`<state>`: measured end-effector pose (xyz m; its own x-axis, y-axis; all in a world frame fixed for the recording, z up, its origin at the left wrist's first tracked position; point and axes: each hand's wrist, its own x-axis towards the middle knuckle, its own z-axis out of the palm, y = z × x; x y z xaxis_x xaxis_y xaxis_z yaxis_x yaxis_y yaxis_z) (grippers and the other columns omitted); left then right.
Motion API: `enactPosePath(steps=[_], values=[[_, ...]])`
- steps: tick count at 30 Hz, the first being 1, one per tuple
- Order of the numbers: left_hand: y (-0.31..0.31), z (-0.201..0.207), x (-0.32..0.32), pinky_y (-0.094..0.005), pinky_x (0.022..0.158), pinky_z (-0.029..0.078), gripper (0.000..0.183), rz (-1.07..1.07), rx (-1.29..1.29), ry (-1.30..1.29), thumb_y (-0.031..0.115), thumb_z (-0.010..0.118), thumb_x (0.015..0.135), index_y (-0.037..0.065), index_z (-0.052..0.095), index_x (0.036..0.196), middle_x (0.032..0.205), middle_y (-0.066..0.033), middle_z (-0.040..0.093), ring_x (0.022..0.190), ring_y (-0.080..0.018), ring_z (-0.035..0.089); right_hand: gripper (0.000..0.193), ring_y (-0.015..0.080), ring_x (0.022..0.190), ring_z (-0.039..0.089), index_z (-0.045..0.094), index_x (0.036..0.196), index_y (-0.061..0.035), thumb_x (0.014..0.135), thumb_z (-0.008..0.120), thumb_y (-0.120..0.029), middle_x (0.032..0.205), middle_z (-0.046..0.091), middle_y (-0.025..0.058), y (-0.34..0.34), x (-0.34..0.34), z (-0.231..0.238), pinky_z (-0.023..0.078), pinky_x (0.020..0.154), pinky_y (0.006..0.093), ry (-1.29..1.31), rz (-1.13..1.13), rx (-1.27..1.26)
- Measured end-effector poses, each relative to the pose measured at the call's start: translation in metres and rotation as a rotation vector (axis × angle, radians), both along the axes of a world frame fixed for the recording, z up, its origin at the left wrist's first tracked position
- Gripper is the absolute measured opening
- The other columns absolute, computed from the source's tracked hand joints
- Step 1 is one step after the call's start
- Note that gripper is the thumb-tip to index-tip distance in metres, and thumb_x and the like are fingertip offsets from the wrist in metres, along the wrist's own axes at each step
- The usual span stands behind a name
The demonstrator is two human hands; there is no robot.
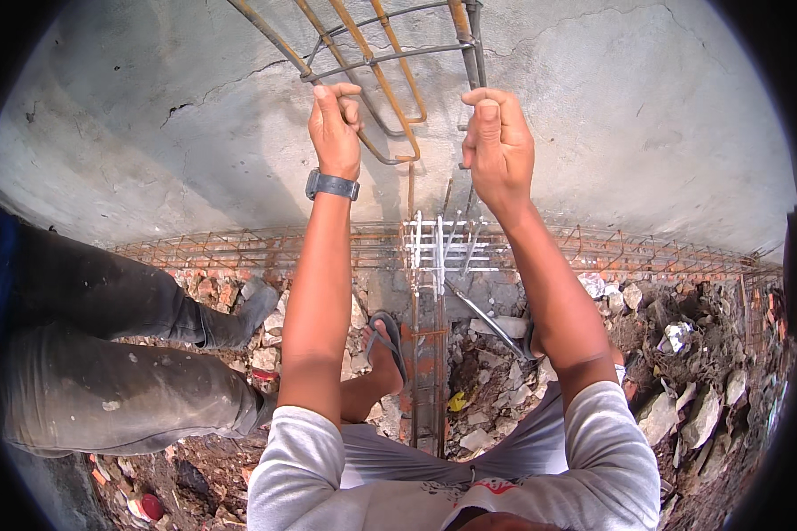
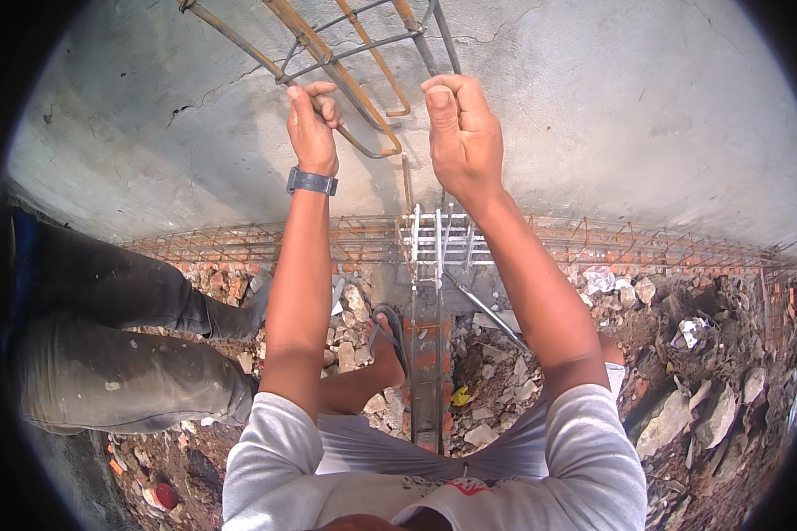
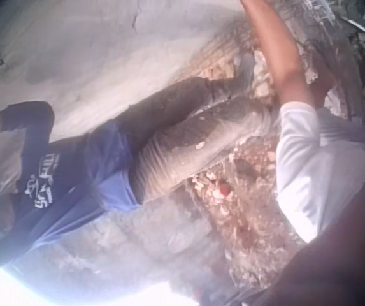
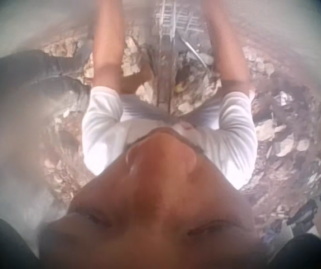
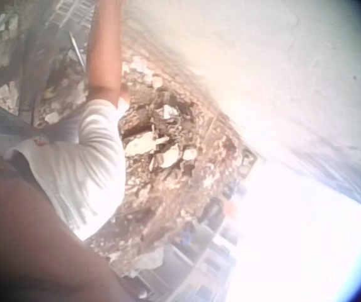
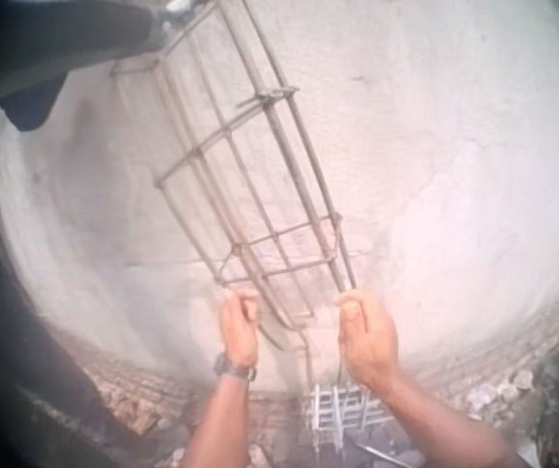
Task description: The person lifts a pre-fabricated rebar cage and positions it against a vertical rebar framework. They then use a metal bar to adjust and secure the cage to the existing structure.
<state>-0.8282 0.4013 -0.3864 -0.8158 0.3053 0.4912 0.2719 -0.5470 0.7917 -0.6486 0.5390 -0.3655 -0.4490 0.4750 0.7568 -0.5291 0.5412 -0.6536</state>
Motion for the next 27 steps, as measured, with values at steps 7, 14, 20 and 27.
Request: enactPosePath(steps=[7,14,20,27], values=[[0.046,-0.011,0.007,-0.0277,0.052,0.037,0.064,0.066,-0.053,0.052,0.061,0.035,0.106,0.003,0.056,0.091,0.058,0.0045,0.033,0.052,-0.0074,0.032,0.039,0.0045,0.062,0.039,0.067,0.096,-0.0026,0.101,0.064,-0.041,0.07,0.052,-0.0031,0.054,-0.001,-0.027,0.036,0.055,0.0248,-0.214,-0.269,-0.192],[0.028,-0.04,0.012,-0.0269,0.048,0.035,0.064,0.101,-0.107,0.043,0.063,0.035,0.105,0.004,0.056,0.09,0.057,0.0051,0.031,0.051,-0.0068,0.029,0.042,0.0162,0.071,0.056,0.062,0.096,-0.0033,0.106,0.051,-0.043,0.075,0.057,0.0047,0.049,-0.013,-0.032,0.046,0.068,0.0324,-0.261,-0.128,0.012],[0.016,-0.07,0.0,-0.0254,0.05,0.032,0.06,0.072,-0.143,0.006,0.059,0.038,0.106,0.004,0.057,0.09,0.059,0.0054,0.034,0.054,-0.0056,0.033,0.051,0.0118,0.065,0.047,0.058,0.088,-0.0046,0.109,0.04,-0.047,0.07,0.05,0.002,0.053,-0.034,-0.083,0.04,0.061,0.0287,-0.38,-0.014,-0.096],[0.016,-0.109,-0.007,-0.0245,0.049,0.031,0.059,0.07,-0.187,0.066,0.058,0.037,0.106,0.004,0.057,0.093,0.061,0.0055,0.035,0.054,-0.0057,0.032,0.053,0.0096,0.061,0.044,0.059,0.087,-0.0037,0.11,0.038,-0.046,0.065,0.047,-0.001,0.058,-0.037,-0.135,0.037,0.056,0.0277,-0.38,0.032,-0.13]])
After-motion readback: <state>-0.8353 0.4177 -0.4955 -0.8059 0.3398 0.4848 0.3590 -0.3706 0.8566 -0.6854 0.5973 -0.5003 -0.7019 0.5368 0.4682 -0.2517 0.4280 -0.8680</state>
